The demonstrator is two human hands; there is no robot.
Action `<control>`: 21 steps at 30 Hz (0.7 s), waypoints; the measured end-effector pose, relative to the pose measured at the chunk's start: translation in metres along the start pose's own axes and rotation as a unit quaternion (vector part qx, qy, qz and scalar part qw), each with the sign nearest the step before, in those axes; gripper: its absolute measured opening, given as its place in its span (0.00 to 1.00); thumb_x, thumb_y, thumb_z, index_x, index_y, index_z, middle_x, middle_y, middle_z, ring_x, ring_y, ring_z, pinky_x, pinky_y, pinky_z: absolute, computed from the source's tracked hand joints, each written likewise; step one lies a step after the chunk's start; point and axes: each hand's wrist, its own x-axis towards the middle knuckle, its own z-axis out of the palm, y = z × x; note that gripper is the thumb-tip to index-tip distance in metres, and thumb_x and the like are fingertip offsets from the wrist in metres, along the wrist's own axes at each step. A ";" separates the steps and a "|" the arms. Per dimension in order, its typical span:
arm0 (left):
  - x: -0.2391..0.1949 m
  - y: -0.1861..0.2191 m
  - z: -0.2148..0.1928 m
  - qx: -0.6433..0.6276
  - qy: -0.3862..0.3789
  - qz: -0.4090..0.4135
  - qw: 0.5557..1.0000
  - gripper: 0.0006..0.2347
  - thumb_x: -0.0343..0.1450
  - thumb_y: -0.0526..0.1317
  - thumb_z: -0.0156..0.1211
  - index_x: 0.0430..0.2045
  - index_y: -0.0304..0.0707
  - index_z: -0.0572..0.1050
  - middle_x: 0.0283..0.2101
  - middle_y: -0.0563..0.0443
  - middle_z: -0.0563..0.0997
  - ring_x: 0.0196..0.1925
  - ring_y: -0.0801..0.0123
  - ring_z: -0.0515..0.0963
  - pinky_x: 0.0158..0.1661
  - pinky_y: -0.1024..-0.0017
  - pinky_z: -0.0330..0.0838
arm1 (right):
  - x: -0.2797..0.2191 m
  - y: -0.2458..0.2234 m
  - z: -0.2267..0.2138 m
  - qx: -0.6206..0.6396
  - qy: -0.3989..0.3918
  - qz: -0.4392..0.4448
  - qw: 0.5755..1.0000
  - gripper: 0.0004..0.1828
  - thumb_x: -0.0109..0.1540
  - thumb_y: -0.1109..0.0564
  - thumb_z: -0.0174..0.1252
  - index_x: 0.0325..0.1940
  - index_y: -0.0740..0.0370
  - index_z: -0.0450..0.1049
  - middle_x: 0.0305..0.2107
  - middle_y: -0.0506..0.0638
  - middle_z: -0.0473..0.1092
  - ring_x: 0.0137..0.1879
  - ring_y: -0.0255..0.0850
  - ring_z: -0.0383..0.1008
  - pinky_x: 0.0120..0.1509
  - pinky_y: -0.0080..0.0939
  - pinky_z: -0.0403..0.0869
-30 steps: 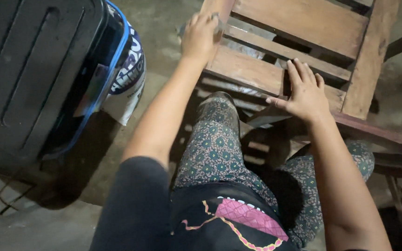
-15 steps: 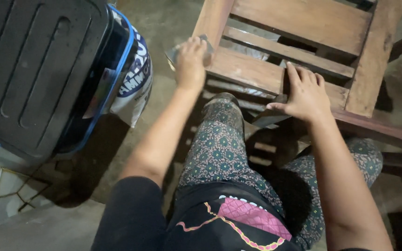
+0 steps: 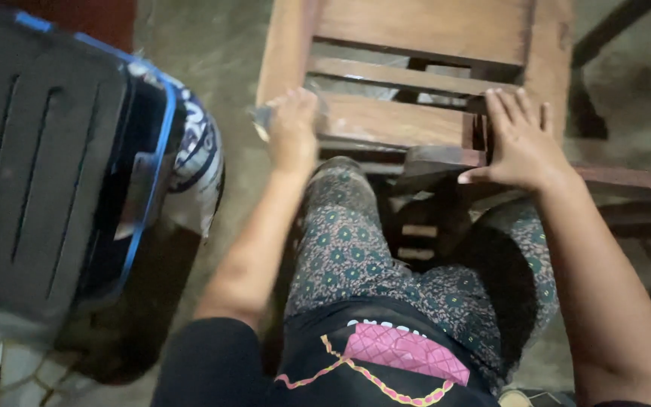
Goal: The person sands the surface of a wooden chair using a sanding block. They move the block back and forth across the seat and frame, adjusting grip and position to cover different areas.
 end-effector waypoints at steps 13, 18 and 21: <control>0.026 0.034 -0.016 -0.388 -0.130 0.102 0.907 0.15 0.78 0.28 0.48 0.50 0.39 0.84 0.56 0.46 0.83 0.64 0.53 0.80 0.66 0.64 0.70 | 0.012 0.019 0.020 -0.006 0.026 -0.018 0.999 0.69 0.42 0.27 0.69 0.81 0.57 0.57 0.71 0.62 0.64 0.77 0.60 0.61 0.77 0.71 0.56; 0.006 0.026 0.013 -0.042 -0.080 0.189 0.978 0.14 0.79 0.34 0.51 0.53 0.50 0.84 0.56 0.55 0.85 0.62 0.64 0.81 0.64 0.68 0.70 | 0.013 0.025 0.032 -0.013 0.045 -0.015 0.999 0.69 0.38 0.28 0.71 0.80 0.53 0.60 0.68 0.57 0.67 0.75 0.57 0.64 0.76 0.71 0.57; 0.009 0.111 0.060 -0.115 -0.091 0.185 0.972 0.14 0.78 0.35 0.53 0.51 0.54 0.84 0.56 0.59 0.85 0.64 0.68 0.80 0.64 0.68 0.69 | 0.013 0.026 0.032 -0.027 0.071 -0.028 0.997 0.69 0.38 0.24 0.67 0.79 0.52 0.60 0.66 0.56 0.68 0.72 0.55 0.66 0.74 0.68 0.59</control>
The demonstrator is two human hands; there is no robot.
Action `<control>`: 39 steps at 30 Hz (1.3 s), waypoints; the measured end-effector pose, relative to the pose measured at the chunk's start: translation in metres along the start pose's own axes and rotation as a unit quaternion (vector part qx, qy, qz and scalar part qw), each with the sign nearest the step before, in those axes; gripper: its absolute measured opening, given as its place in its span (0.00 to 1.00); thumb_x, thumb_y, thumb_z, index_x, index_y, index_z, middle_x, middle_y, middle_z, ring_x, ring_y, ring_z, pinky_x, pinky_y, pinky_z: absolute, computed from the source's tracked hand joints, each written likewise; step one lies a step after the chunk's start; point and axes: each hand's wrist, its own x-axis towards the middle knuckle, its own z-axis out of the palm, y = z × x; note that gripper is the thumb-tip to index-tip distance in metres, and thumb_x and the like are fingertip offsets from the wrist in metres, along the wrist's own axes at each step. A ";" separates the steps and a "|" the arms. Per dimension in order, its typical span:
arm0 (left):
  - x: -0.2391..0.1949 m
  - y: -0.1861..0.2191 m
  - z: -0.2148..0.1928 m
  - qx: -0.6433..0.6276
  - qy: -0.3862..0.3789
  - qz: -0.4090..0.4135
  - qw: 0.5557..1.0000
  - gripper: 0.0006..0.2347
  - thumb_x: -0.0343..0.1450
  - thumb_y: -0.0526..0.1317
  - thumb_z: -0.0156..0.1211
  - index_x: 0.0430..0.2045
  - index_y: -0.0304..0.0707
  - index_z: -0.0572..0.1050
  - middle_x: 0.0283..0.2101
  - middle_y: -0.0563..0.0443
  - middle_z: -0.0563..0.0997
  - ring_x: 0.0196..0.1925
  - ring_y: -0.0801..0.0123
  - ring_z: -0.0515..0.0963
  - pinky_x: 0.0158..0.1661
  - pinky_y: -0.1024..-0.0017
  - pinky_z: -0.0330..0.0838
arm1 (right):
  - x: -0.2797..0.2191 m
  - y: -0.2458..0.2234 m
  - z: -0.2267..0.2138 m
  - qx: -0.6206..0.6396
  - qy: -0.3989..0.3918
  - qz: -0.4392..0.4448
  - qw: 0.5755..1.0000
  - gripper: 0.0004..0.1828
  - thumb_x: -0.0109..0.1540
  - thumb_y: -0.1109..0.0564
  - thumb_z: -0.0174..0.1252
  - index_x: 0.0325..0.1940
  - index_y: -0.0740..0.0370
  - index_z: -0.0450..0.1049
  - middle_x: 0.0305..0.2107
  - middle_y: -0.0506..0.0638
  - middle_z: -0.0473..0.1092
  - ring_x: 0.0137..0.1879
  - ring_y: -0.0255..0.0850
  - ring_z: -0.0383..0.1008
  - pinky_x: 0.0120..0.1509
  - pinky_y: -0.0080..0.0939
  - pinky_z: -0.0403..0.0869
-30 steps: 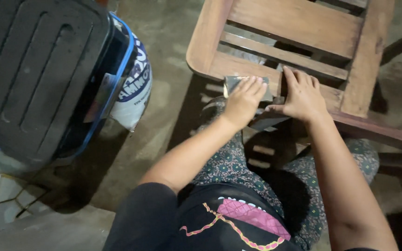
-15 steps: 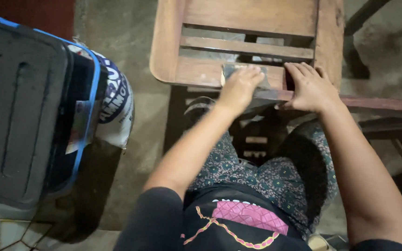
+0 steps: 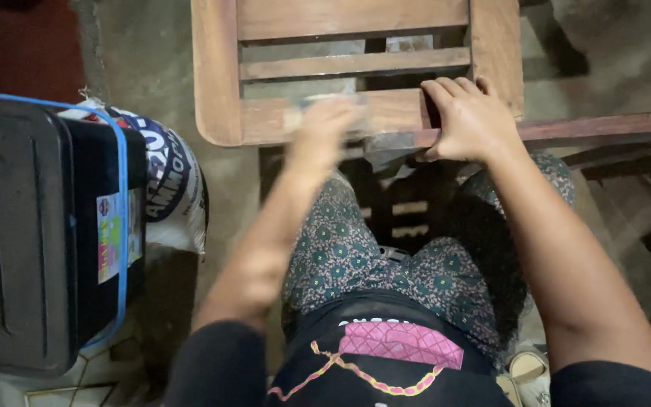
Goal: The person sands the surface of a wooden chair using a sanding block. They move the block back and forth across the seat and frame, adjusting grip and position to cover different areas.
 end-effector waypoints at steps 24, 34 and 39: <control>0.017 0.021 -0.118 -0.225 -0.186 -0.142 0.946 0.13 0.77 0.36 0.55 0.53 0.54 0.80 0.63 0.56 0.80 0.68 0.66 0.75 0.76 0.45 0.37 | 0.002 -0.002 -0.002 0.003 0.007 -0.017 1.000 0.68 0.40 0.28 0.74 0.77 0.62 0.61 0.70 0.59 0.65 0.73 0.58 0.64 0.76 0.66 0.55; 0.027 0.063 -0.072 -0.243 -0.039 0.114 0.963 0.13 0.78 0.25 0.50 0.51 0.32 0.81 0.57 0.37 0.83 0.61 0.46 0.81 0.65 0.53 0.71 | -0.005 0.016 0.003 0.020 0.003 0.000 1.000 0.68 0.40 0.29 0.73 0.78 0.54 0.57 0.69 0.56 0.61 0.74 0.57 0.56 0.77 0.69 0.51; 0.026 0.082 -0.057 -0.178 -0.053 0.166 0.969 0.21 0.71 0.16 0.62 0.57 0.34 0.80 0.62 0.42 0.81 0.67 0.52 0.79 0.71 0.54 0.69 | -0.037 0.051 -0.046 0.299 -0.048 0.000 0.953 0.61 0.51 0.43 0.74 0.81 0.58 0.50 0.78 0.57 0.51 0.81 0.56 0.52 0.82 0.64 0.51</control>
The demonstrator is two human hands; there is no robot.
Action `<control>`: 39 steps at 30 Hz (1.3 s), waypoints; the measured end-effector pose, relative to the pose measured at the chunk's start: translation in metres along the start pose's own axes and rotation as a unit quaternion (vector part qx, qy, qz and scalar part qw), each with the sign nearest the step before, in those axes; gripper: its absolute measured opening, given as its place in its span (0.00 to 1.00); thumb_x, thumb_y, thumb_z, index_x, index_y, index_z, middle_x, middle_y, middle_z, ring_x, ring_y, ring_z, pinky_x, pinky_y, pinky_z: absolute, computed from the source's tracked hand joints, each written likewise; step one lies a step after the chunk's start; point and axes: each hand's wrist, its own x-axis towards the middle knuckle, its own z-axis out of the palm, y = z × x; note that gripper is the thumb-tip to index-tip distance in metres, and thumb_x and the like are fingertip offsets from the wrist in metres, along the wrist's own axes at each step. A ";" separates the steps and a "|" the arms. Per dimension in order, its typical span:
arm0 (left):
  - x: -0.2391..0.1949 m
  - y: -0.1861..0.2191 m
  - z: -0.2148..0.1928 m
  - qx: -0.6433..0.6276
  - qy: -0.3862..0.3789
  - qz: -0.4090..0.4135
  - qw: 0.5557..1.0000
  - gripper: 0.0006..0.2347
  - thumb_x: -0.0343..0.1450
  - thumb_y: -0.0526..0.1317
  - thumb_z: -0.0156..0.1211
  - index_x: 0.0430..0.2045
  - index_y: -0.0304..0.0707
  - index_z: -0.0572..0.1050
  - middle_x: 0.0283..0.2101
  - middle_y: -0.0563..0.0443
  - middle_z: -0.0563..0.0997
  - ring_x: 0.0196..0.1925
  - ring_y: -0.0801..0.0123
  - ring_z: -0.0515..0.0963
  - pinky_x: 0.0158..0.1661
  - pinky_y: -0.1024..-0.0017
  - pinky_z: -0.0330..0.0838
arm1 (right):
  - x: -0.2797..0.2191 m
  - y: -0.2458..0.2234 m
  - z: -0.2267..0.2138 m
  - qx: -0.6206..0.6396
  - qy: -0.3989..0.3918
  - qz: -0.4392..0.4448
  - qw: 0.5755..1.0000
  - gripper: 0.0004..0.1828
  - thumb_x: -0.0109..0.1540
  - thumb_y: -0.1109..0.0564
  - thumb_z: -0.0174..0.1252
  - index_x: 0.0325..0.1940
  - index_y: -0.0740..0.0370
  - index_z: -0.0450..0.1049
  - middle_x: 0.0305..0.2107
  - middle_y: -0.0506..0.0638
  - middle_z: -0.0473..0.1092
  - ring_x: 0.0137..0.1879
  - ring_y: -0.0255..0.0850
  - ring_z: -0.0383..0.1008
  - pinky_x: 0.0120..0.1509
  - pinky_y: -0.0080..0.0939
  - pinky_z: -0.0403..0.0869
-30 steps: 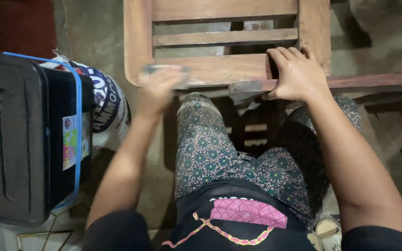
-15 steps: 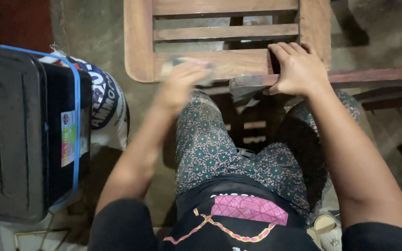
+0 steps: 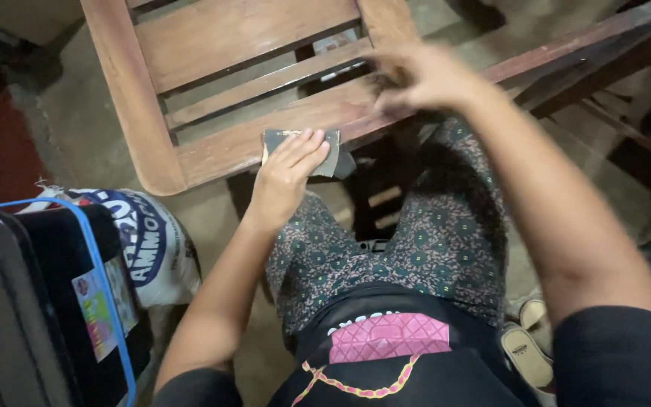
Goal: The person sands the surface of a wooden chair using a sanding block. They move the block back and forth across the seat and frame, adjusting grip and position to cover different areas.
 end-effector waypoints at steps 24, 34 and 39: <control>0.056 0.000 0.052 -0.029 -0.054 0.071 0.996 0.29 0.71 0.14 0.50 0.65 0.41 0.73 0.69 0.43 0.74 0.73 0.54 0.75 0.75 0.57 0.65 | -0.021 0.079 0.023 -0.374 0.305 0.066 0.873 0.17 0.74 0.38 0.56 0.40 0.45 0.83 0.35 0.41 0.78 0.44 0.47 0.77 0.31 0.51 0.73; 0.031 -0.003 0.006 -0.046 -0.117 0.060 0.990 0.20 0.76 0.25 0.58 0.63 0.41 0.75 0.69 0.43 0.74 0.72 0.50 0.75 0.73 0.40 0.61 | -0.021 0.078 0.022 -0.334 0.276 0.094 0.896 0.16 0.72 0.40 0.53 0.46 0.49 0.81 0.41 0.47 0.76 0.52 0.52 0.72 0.42 0.54 0.75; 0.050 0.004 0.030 -0.028 -0.124 0.067 0.990 0.23 0.73 0.22 0.64 0.65 0.36 0.73 0.70 0.41 0.72 0.73 0.48 0.72 0.73 0.51 0.66 | -0.018 0.075 0.019 -0.343 0.284 0.053 0.894 0.11 0.68 0.44 0.57 0.49 0.47 0.79 0.42 0.50 0.73 0.50 0.53 0.71 0.49 0.52 0.71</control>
